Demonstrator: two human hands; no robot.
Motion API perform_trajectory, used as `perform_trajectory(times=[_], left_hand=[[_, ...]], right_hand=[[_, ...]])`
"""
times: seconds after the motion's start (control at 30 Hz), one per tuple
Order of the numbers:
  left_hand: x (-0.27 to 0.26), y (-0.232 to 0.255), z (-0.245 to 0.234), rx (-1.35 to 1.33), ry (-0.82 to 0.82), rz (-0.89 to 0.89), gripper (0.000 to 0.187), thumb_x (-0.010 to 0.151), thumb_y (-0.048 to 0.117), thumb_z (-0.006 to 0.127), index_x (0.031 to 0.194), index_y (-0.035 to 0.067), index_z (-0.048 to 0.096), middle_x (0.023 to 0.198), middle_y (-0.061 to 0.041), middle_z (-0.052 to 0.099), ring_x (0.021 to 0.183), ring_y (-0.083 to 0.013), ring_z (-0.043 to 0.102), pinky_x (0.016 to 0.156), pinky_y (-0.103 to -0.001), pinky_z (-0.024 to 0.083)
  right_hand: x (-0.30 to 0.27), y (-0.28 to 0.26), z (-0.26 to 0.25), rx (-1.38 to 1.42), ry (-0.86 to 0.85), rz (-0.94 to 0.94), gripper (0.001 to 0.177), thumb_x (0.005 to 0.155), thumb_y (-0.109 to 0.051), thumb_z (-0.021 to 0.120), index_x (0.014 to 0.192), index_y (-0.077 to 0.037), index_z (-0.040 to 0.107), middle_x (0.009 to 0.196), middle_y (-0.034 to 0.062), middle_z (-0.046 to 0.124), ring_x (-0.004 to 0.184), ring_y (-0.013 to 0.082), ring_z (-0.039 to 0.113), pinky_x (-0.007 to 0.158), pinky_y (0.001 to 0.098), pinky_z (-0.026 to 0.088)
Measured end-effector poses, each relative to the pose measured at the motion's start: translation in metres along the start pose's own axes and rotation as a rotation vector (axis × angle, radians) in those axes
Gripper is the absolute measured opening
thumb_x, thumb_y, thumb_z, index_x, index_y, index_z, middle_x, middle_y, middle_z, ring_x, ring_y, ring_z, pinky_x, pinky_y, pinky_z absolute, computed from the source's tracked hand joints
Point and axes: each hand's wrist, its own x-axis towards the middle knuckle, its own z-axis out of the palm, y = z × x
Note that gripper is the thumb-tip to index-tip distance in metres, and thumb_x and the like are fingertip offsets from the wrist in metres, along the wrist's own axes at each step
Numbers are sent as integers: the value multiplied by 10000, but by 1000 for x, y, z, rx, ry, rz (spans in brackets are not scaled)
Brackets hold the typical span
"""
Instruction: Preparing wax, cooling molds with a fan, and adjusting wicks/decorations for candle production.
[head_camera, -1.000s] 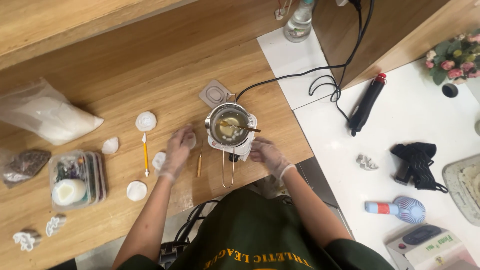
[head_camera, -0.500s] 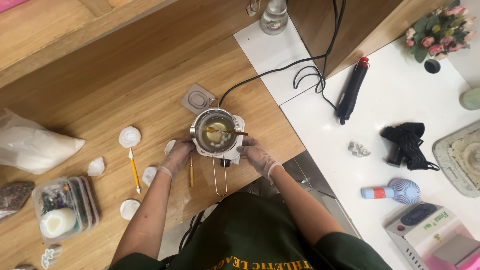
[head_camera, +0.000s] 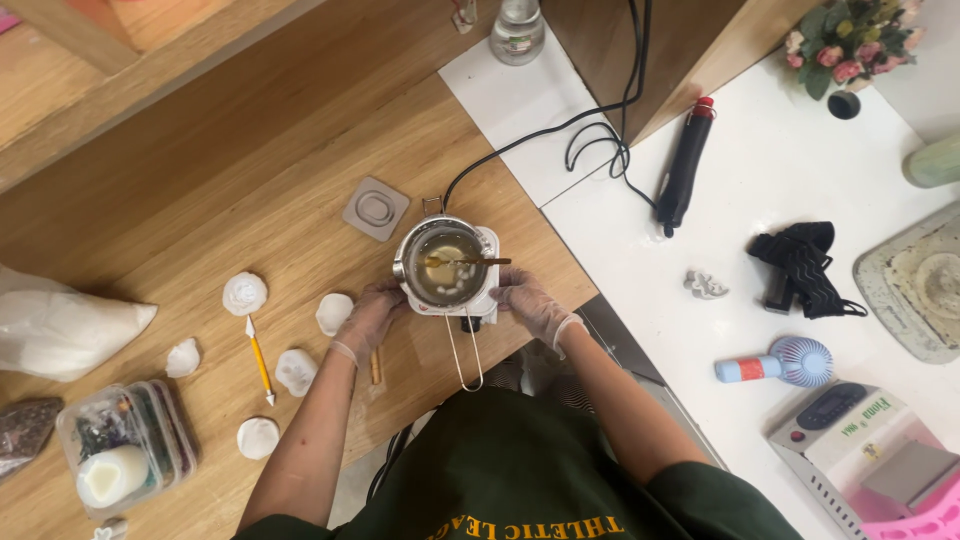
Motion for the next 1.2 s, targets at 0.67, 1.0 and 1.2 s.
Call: perform_trajectory(times=[0.67, 1.0, 1.2], left_hand=[[54, 0, 176, 81, -246, 51, 338, 942, -56, 497, 1256, -100, 614, 1237, -158, 680, 1152, -233, 656, 1044, -334, 536], [77, -36, 233, 146, -246, 25, 374, 926, -67, 486, 1281, -132, 587, 1265, -220, 664, 1153, -270, 667, 1052, -353, 533], [44, -21, 271, 120, -214, 70, 416, 904, -79, 434, 1289, -138, 578, 1294, -229, 653, 1199, -281, 659, 1078, -358, 505]], right_hand=[[-81, -51, -155, -74, 138, -51, 371, 897, -115, 687, 1244, 9, 639, 1095, 85, 687, 1023, 165, 617, 961, 337, 506], [-86, -36, -225, -58, 250, 20, 357, 893, -111, 716, 1231, -10, 661, 1060, 72, 692, 978, 169, 621, 925, 325, 535], [-92, -54, -249, -95, 184, -14, 377, 890, -114, 698, 1253, -13, 673, 1093, 84, 702, 979, 161, 619, 896, 331, 532]])
